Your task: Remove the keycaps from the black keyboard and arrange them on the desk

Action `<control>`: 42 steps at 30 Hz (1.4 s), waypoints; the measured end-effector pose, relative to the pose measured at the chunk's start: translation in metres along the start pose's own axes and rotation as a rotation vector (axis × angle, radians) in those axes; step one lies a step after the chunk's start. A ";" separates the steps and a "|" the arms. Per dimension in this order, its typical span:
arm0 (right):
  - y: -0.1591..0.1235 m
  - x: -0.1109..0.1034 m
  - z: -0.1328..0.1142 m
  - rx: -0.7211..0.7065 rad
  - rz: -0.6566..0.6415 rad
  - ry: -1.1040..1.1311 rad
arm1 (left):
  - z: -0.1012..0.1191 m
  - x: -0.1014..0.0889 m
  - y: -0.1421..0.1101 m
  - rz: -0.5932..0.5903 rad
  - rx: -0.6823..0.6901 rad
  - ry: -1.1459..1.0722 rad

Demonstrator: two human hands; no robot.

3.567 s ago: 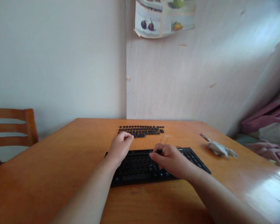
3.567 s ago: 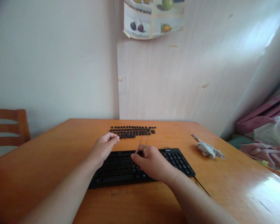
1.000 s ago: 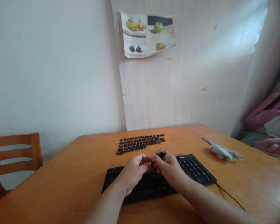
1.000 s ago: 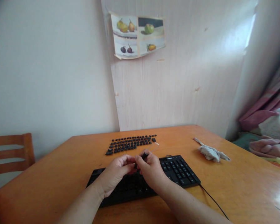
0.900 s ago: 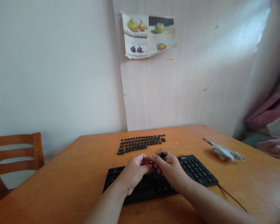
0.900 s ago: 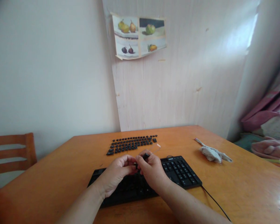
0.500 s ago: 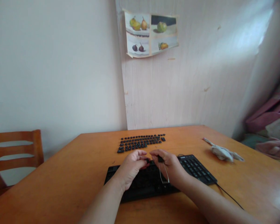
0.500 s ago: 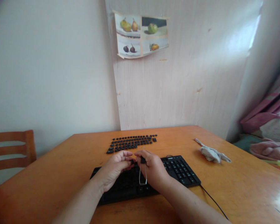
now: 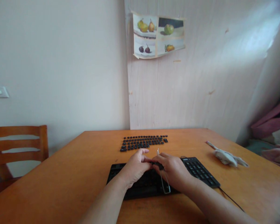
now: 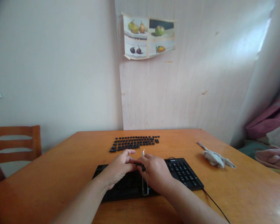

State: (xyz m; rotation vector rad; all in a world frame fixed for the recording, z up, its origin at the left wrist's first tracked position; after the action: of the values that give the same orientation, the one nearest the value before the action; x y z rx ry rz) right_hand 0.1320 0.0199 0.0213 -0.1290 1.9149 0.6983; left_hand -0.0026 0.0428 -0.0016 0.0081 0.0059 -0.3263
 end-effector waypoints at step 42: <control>0.105 0.060 0.092 0.265 -0.178 -0.367 | 0.010 -0.104 0.006 0.716 0.113 -0.124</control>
State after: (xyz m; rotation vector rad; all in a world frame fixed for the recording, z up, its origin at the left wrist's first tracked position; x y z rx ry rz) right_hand 0.1378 0.1675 -0.0140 -0.0028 1.6011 0.3171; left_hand -0.0989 0.0816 0.0091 0.0997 -0.1356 0.3892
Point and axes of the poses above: each hand's wrist, its own y-axis towards the middle knuckle, its own x-axis out of the palm, z = x × y, the point moved 6 cm from there along y, towards the middle knuckle, and after that the axes turned 2 degrees about z, right-handed, at the moved point
